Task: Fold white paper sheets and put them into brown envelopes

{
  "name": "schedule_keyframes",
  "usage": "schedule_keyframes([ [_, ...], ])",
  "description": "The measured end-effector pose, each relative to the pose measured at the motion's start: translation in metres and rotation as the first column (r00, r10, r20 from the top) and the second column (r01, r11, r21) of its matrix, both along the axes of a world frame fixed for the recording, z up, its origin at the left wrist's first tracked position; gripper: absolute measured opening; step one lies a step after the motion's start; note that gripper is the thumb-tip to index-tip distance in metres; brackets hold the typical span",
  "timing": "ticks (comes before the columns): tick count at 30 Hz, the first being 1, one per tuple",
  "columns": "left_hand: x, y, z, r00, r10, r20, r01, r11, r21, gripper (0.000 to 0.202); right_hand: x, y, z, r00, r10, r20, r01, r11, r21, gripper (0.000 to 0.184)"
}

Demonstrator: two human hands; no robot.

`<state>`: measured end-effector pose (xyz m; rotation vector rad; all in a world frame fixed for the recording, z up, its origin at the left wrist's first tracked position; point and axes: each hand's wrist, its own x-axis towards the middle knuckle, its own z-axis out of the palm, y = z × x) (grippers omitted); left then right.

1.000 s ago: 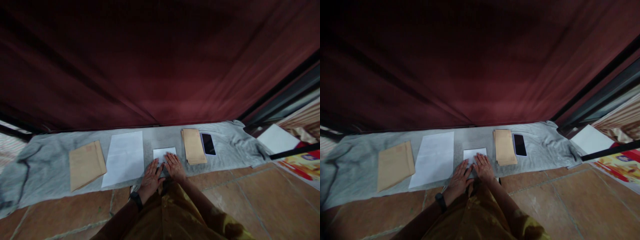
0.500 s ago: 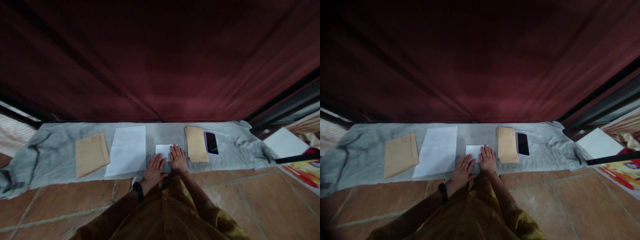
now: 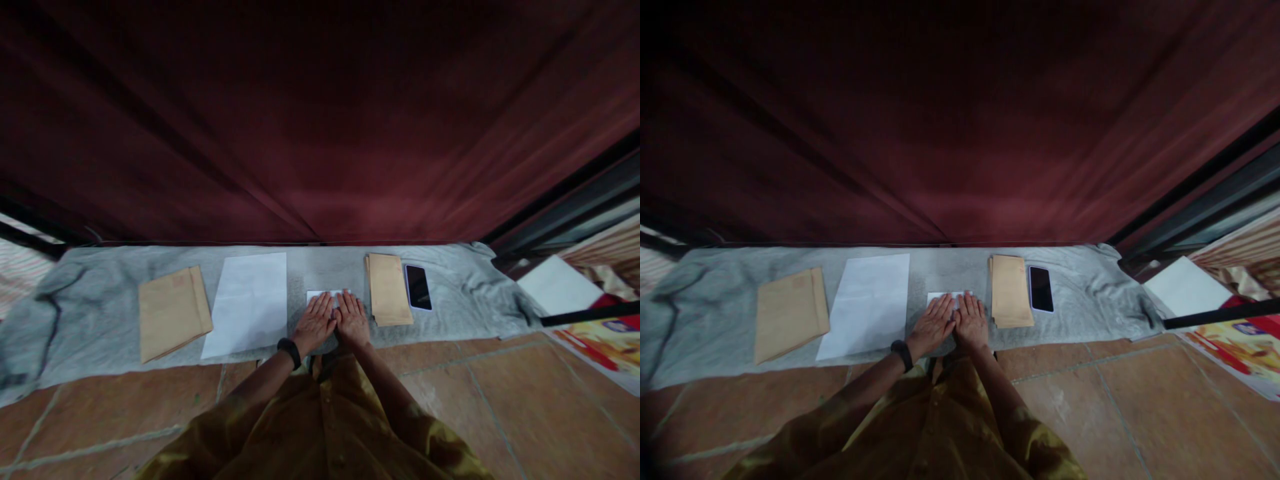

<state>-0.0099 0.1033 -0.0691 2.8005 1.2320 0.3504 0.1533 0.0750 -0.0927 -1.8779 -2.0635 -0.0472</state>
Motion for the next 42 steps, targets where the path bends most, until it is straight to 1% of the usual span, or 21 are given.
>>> schedule_keyframes([
  [5,-0.017,-0.002,-0.006,0.999,0.051,0.007,-0.051,0.999,0.008,0.071,-0.001,0.0,-0.001,1.0,-0.015,0.006,0.015,1.0,0.003,0.051],
  [11,-0.034,-0.005,-0.008,0.991,0.131,-0.016,-0.131,0.991,0.006,0.069,-0.001,0.0,0.0,1.0,-0.006,-0.018,0.006,0.999,0.047,0.049],
  [17,-0.041,-0.005,-0.007,0.986,0.167,-0.009,-0.167,0.986,0.006,0.067,-0.001,-0.001,0.001,1.0,-0.009,-0.007,0.009,0.999,0.037,0.05],
  [21,-0.04,-0.007,-0.004,0.983,0.182,0.002,-0.182,0.983,0.015,0.067,-0.002,-0.001,0.001,1.0,-0.012,-0.005,0.012,0.999,0.033,0.05],
  [23,-0.037,-0.013,-0.003,0.988,0.152,0.008,-0.152,0.988,0.026,0.065,-0.002,-0.001,0.0,1.0,-0.015,-0.008,0.015,0.999,0.032,0.05],
  [26,-0.034,-0.028,-0.004,0.999,0.044,0.007,-0.044,0.999,0.024,0.064,-0.002,0.0,0.0,1.0,-0.019,-0.013,0.019,0.999,0.028,0.05],
  [27,-0.034,-0.034,-0.006,1.0,0.026,0.01,-0.026,0.999,0.019,0.065,-0.003,0.0,0.0,1.0,-0.018,-0.013,0.018,1.0,0.023,0.05],
  [30,-0.04,-0.048,-0.012,0.999,0.026,0.021,-0.026,1.0,0.008,0.07,-0.003,0.0,0.002,1.0,-0.02,-0.008,0.02,1.0,-0.002,0.049],
  [32,-0.048,-0.053,-0.015,1.0,0.028,0.015,-0.028,1.0,0.01,0.072,-0.003,0.0,0.004,1.0,-0.028,-0.006,0.028,0.999,-0.021,0.049],
  [37,-0.066,-0.057,-0.018,1.0,0.031,0.0,-0.031,0.998,0.062,0.074,-0.004,-0.001,0.006,0.999,-0.042,0.008,0.042,0.998,-0.043,0.049],
  [42,-0.07,-0.058,-0.021,0.999,0.047,-0.005,-0.046,0.993,0.108,0.074,-0.004,-0.001,0.008,0.999,-0.041,0.008,0.041,0.998,-0.047,0.049],
])
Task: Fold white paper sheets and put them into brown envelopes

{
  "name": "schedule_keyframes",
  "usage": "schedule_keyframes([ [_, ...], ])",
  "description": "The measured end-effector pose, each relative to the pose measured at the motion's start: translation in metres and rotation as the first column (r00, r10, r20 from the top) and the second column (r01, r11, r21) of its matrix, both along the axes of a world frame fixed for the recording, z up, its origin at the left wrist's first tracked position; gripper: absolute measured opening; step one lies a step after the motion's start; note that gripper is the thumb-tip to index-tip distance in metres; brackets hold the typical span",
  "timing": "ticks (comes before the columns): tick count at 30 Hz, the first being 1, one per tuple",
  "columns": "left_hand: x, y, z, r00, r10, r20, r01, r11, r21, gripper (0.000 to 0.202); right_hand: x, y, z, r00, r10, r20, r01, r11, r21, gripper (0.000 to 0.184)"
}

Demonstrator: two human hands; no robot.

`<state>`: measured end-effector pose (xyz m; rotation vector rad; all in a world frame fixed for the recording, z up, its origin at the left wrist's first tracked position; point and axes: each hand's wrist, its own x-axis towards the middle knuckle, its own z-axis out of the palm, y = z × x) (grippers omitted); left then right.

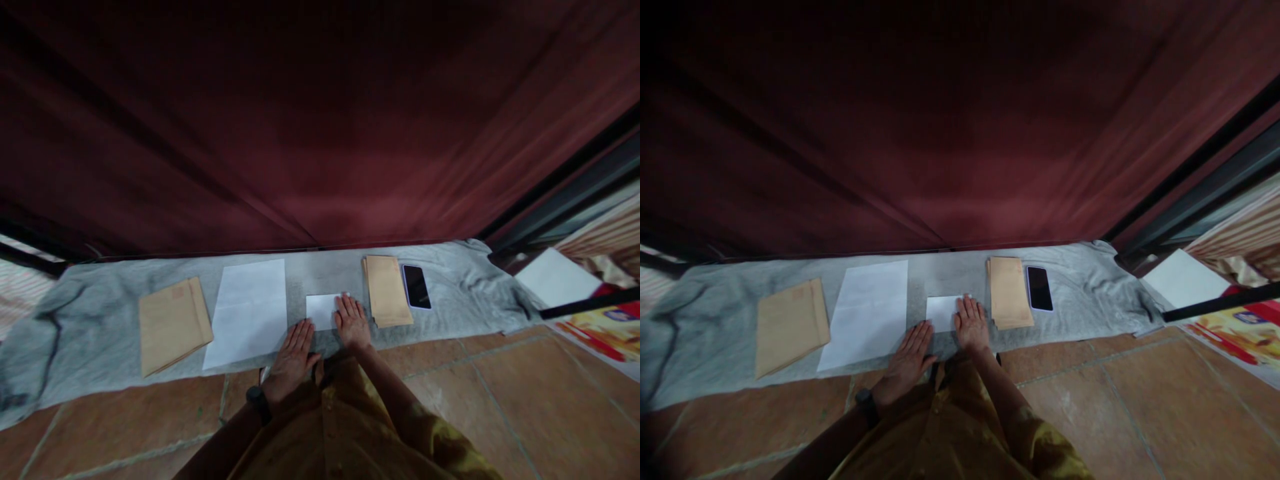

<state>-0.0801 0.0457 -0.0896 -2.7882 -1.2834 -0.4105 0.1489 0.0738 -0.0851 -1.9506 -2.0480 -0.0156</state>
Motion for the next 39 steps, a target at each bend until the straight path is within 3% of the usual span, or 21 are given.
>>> schedule_keyframes([
  [10,-0.0016,0.0052,-0.0087,0.998,-0.016,-0.058,0.019,0.998,0.052,0.072,-0.0002,0.0007,-0.0003,1.0,-0.007,-0.011,0.007,1.0,0.001,0.049],
  [26,0.0,0.0038,-0.0025,0.998,-0.012,-0.063,0.016,0.997,0.071,0.071,0.0009,0.0015,-0.0051,1.0,0.011,-0.027,-0.01,1.0,0.026,0.05],
  [39,0.0017,0.0041,-0.0035,0.997,-0.011,-0.074,0.018,0.995,0.099,0.07,0.0021,-0.0002,0.0005,0.998,0.02,-0.053,-0.019,1.0,0.008,0.049],
])
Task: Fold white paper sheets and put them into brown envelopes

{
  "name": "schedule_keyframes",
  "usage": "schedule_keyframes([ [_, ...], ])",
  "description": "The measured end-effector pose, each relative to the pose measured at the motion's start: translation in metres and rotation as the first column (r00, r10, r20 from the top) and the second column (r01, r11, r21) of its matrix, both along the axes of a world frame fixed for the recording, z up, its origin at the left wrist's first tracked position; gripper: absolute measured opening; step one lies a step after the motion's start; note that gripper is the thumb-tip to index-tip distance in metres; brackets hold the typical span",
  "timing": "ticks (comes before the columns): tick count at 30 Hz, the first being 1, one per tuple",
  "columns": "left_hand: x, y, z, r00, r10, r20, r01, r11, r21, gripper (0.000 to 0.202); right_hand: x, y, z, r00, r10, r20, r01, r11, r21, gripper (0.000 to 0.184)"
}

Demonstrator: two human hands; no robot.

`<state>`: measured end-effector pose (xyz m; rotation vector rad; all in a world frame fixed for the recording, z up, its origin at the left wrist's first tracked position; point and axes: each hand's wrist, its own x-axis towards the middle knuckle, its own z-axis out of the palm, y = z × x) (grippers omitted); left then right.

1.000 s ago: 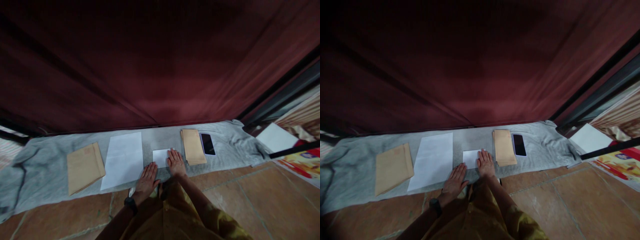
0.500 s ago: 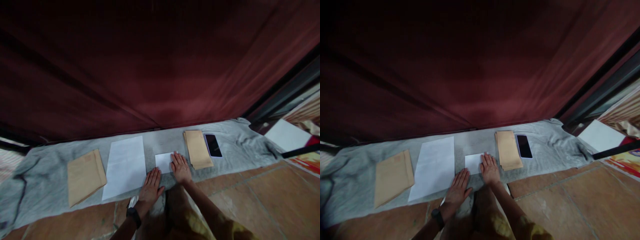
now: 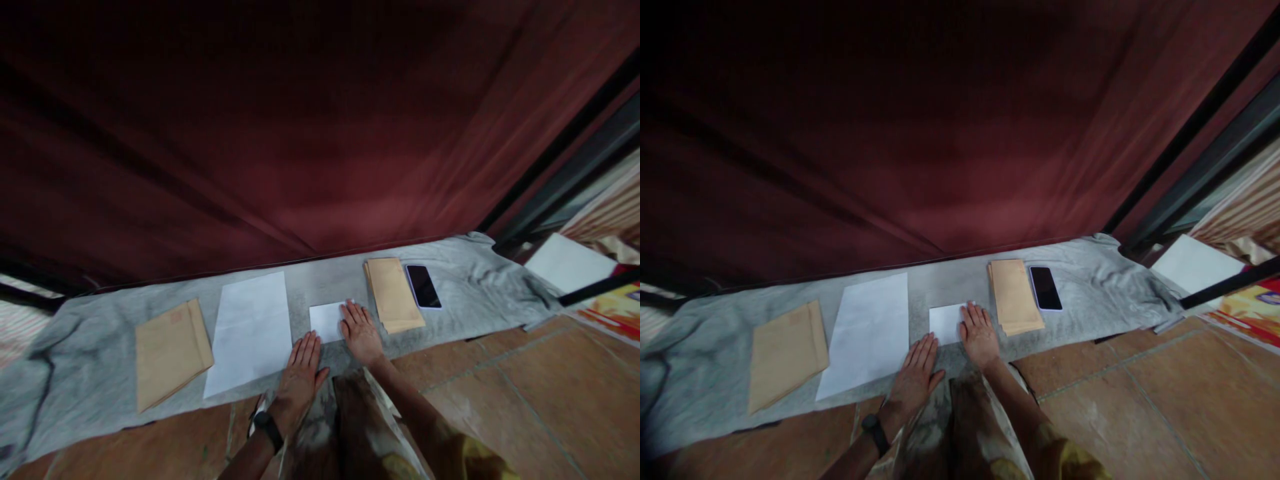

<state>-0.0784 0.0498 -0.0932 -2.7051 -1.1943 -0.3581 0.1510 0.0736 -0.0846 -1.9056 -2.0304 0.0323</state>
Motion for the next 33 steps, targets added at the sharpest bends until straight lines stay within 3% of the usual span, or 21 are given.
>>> schedule_keyframes([
  [8,0.001,-0.002,0.005,1.0,0.017,-0.002,-0.017,0.999,-0.045,0.068,0.0,0.0,-0.002,1.0,-0.007,0.003,0.007,1.0,0.027,0.049],
  [13,0.005,-0.006,0.016,0.999,0.038,0.039,-0.036,0.998,-0.053,0.063,-0.001,0.0,-0.004,1.0,-0.012,0.028,0.011,0.999,0.031,0.049],
  [20,0.045,0.022,0.033,0.994,0.107,0.026,-0.106,0.994,-0.026,0.043,0.001,0.002,-0.01,0.999,-0.006,0.036,0.005,1.0,0.023,0.049],
  [23,0.057,0.037,0.026,0.994,0.101,0.045,-0.099,0.994,-0.035,0.049,0.006,0.001,-0.011,0.998,0.029,0.053,-0.029,0.999,0.015,0.049],
  [28,0.054,0.044,0.003,0.993,0.09,0.078,-0.087,0.995,-0.041,0.058,0.008,0.005,-0.007,0.996,0.026,0.091,-0.025,1.0,-0.016,0.048],
  [33,0.053,0.046,-0.014,0.99,0.093,0.108,-0.09,0.995,-0.032,0.065,-0.018,0.009,0.003,0.999,0.003,0.044,-0.003,1.0,-0.008,0.048],
])
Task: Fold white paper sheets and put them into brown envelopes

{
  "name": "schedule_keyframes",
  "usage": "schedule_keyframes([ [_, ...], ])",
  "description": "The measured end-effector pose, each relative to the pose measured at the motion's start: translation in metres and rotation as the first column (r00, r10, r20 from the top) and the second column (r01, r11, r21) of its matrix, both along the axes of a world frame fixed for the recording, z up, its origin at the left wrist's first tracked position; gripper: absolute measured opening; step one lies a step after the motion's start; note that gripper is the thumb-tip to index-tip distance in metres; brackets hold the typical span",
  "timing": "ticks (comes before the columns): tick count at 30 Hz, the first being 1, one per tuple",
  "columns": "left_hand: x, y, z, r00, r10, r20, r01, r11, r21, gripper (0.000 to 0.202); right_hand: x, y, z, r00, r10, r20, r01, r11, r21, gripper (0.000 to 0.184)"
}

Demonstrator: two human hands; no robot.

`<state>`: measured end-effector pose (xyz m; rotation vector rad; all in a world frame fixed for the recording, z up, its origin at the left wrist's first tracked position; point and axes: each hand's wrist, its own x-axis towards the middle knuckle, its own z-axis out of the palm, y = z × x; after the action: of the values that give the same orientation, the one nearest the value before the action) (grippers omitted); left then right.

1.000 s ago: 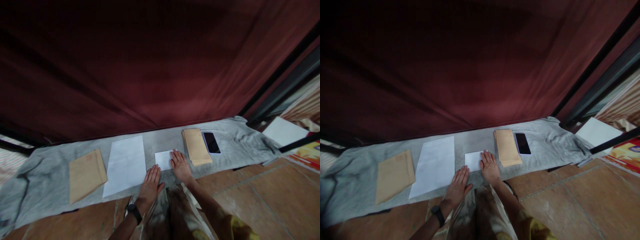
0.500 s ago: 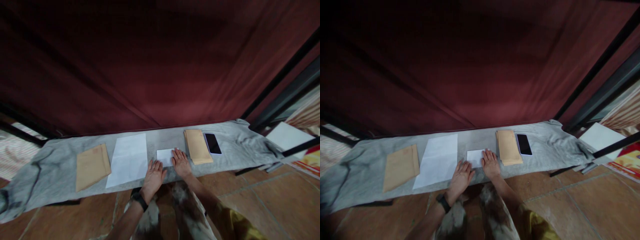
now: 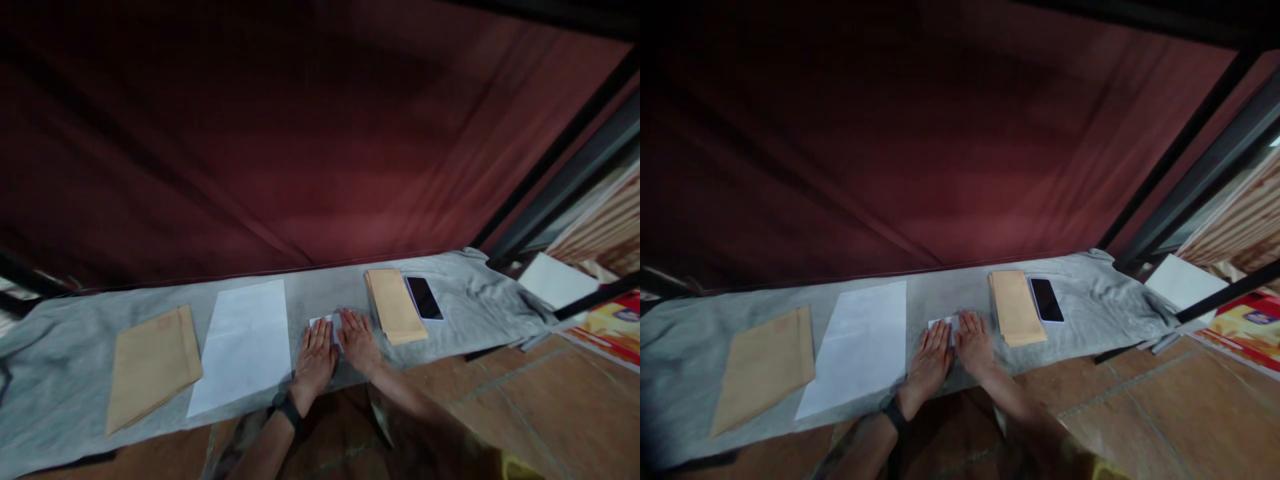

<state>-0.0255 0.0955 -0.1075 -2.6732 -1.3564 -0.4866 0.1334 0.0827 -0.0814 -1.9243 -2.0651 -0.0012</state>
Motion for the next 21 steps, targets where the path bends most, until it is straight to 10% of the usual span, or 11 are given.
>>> schedule_keyframes([
  [6,-0.001,0.0,-0.006,0.999,-0.044,-0.031,0.044,0.999,-0.01,0.074,-0.029,-0.009,-0.002,0.971,0.227,-0.08,-0.224,0.973,0.049,0.053],
  [21,-0.001,0.003,-0.004,0.998,0.037,0.056,-0.035,0.999,-0.024,0.066,0.014,-0.016,-0.019,0.994,0.106,0.028,-0.107,0.993,0.04,0.052],
])
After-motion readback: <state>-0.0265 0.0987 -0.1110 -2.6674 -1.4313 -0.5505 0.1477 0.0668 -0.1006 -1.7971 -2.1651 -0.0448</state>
